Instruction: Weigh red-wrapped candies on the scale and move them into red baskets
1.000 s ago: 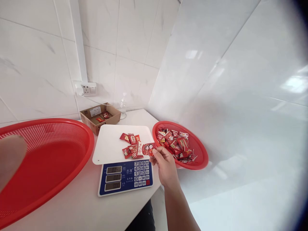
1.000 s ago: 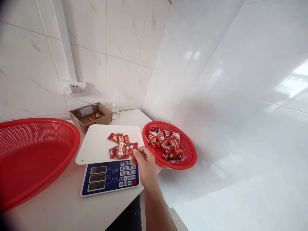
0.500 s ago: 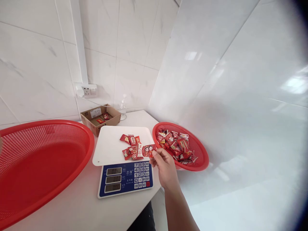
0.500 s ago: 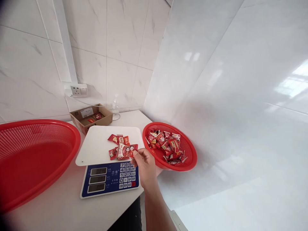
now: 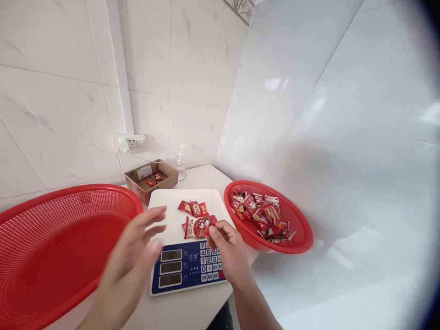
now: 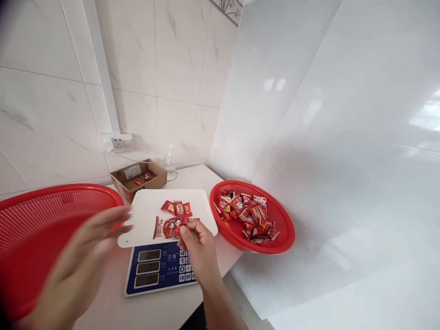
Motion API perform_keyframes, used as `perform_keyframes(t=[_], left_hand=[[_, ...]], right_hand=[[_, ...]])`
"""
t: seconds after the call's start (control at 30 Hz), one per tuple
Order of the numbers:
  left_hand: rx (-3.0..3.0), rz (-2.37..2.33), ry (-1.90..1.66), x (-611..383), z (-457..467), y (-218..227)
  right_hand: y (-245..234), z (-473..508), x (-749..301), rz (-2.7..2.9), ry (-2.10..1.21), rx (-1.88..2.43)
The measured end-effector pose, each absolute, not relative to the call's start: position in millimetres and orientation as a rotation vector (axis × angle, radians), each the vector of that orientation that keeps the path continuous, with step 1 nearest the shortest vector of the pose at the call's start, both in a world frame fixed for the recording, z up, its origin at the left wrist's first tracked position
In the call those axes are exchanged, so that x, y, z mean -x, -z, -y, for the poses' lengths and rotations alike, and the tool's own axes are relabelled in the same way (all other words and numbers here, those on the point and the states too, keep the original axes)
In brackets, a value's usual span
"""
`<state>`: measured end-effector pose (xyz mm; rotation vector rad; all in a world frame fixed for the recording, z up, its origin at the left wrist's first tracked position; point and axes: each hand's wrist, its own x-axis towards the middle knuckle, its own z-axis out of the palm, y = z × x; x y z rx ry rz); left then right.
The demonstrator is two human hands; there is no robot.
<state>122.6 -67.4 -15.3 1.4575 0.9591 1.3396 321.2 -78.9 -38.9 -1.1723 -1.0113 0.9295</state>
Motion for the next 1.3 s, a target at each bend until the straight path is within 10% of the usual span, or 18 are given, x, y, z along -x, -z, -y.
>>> perform_keyframes(t=[0.43,0.8,1.3], left_hand=[[-1.483,-0.904,-1.026,-146.7,32.7,42.8],[-0.989,-0.749,-0.911,-140.6,28.5,48.4],[-1.180,-0.721,-0.912,-140.8,32.2,44.5]], right_hand=[[42.2,73.2,-303.0,1.252,-0.921,1.245],[57.4,62.9,-289.9,1.546,-0.261,1.080],[46.6,64.4,-291.3,1.222,-0.894,1.341]])
